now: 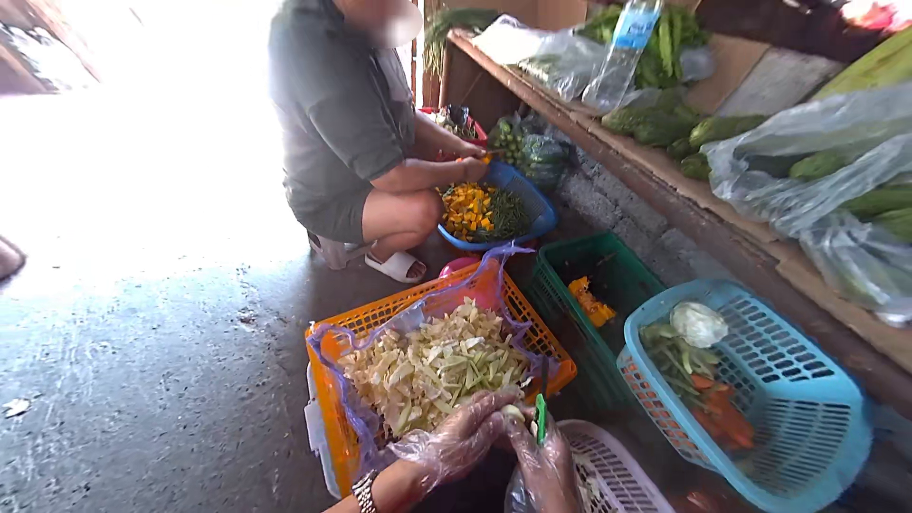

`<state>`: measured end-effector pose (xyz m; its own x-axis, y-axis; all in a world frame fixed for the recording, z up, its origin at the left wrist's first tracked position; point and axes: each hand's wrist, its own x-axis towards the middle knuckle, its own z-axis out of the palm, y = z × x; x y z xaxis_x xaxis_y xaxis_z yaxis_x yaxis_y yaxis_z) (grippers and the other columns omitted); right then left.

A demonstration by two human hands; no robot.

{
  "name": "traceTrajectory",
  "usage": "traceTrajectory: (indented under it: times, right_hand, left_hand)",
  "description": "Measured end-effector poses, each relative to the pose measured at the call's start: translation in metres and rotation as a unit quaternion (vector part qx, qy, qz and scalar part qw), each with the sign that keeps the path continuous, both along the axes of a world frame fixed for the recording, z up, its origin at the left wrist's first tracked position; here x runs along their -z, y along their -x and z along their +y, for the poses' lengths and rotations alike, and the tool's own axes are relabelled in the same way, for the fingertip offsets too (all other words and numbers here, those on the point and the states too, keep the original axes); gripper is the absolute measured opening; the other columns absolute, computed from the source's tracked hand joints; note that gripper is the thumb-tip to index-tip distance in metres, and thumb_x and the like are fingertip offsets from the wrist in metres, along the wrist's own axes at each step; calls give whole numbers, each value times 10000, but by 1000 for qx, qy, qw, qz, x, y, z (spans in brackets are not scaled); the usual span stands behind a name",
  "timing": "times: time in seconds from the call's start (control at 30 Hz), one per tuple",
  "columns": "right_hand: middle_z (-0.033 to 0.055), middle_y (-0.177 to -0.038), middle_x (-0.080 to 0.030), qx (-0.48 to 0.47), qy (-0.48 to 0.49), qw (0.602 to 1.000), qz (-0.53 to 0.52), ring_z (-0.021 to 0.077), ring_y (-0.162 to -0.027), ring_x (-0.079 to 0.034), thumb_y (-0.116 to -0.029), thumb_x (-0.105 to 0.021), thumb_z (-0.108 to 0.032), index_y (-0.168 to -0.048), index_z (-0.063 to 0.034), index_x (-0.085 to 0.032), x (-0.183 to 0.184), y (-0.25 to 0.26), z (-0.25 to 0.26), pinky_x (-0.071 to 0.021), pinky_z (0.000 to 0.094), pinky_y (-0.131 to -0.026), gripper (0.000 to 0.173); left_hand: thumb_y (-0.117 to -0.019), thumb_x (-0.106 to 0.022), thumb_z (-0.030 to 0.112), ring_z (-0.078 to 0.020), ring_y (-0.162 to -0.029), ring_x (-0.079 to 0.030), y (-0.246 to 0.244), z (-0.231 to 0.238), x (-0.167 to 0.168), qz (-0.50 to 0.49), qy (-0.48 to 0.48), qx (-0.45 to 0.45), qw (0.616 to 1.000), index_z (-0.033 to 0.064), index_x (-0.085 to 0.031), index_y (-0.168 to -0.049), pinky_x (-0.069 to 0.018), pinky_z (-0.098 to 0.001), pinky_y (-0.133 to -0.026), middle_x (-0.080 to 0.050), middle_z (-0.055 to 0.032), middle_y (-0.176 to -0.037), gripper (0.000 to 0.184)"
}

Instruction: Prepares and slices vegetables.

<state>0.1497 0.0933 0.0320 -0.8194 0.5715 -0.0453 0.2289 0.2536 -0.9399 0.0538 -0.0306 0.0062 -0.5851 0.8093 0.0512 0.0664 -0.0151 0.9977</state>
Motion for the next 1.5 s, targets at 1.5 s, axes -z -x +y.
traceTrajectory:
  times: [1.5]
  right_hand:
    - [172, -908, -672, -76, -127, 989, -15, 211, -816, -660, -1060, -455, -213, -1188, 97, -624, 46, 31, -78, -547, 376, -790, 376]
  left_hand:
    - [-1112, -312, 185, -46, -884, -576, 25, -22, -18, -266, -59, -320, 907, 58, -415, -1409, -492, -201, -737, -565, -55, -1121, 339]
